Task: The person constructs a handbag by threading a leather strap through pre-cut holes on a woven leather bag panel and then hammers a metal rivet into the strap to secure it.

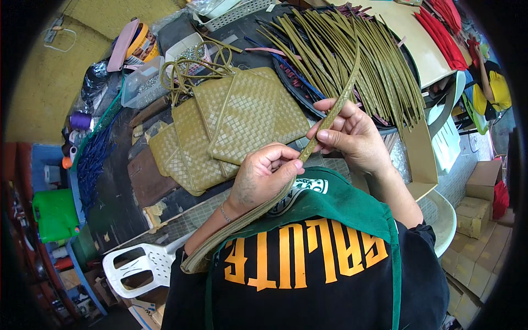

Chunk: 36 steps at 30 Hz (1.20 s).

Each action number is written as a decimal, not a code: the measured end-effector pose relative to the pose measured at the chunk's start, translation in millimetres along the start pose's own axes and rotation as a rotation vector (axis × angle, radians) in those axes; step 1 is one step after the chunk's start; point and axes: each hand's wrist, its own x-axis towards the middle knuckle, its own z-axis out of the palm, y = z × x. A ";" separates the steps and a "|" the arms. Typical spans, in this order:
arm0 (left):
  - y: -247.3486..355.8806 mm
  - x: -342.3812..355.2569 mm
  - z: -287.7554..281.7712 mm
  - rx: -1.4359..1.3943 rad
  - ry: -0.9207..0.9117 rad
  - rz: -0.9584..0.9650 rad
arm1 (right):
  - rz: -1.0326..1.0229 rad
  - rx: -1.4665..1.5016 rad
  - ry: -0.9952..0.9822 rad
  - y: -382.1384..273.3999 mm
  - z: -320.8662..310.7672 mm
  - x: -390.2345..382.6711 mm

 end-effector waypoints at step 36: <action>41.9 -110.1 -80.5 0.399 0.675 0.422 | -0.761 -1.129 -0.190 4.2 113.0 331.1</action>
